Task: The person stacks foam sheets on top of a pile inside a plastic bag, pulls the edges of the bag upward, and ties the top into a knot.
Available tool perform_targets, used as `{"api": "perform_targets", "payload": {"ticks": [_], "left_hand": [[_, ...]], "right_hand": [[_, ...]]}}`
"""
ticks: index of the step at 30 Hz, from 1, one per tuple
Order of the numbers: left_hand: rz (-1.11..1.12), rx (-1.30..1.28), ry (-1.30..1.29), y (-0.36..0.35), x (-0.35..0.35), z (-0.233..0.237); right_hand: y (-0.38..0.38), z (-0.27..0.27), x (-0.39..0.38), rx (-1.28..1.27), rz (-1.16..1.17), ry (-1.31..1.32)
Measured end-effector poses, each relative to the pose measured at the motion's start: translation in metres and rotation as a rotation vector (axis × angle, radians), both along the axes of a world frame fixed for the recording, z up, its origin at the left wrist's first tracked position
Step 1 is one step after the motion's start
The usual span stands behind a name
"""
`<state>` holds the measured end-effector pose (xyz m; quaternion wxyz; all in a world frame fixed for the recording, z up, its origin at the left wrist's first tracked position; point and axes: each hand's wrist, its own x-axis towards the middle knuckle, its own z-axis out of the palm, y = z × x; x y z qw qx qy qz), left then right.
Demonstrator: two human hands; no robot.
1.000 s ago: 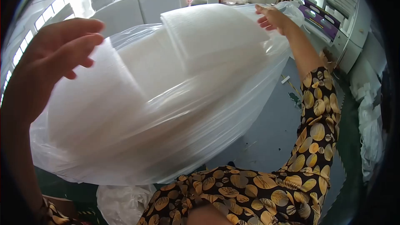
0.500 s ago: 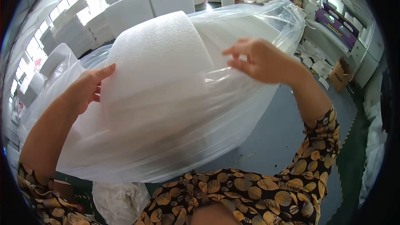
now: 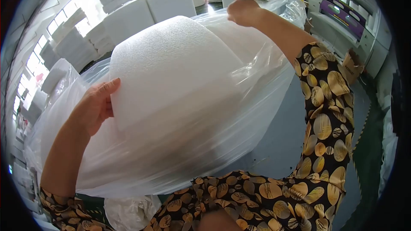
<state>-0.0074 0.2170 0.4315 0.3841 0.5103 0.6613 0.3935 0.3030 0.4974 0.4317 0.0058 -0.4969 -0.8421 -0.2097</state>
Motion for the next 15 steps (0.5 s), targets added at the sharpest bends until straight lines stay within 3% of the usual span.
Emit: {"api": "perform_targets", "payload": {"ticks": [5,7,8,10,11,13,15], "left_hand": [[0.113,0.211,-0.236,-0.023,0.006,-0.002],[0.003,0.271,-0.276,-0.040,-0.032,0.009],[0.003,0.277,-0.267,-0.043,-0.055,0.007],[-0.107,0.586,0.050,-0.042,-0.084,-0.001],[-0.100,0.588,0.052,-0.045,-0.084,0.007],[-0.102,0.315,-0.142,-0.044,-0.050,0.035],[-0.068,0.345,-0.157,-0.031,-0.030,0.035]], "right_hand": [[0.032,0.023,-0.009,0.118,0.072,0.340],[0.033,0.041,-0.019,0.189,0.055,0.450],[0.032,0.053,-0.026,0.217,0.036,0.580],[0.038,0.077,-0.042,0.247,0.031,0.708],[0.044,0.088,-0.048,0.238,0.057,0.765],[0.043,0.104,-0.065,0.175,0.001,0.961],[0.063,0.109,-0.076,0.184,0.088,0.893]]}}
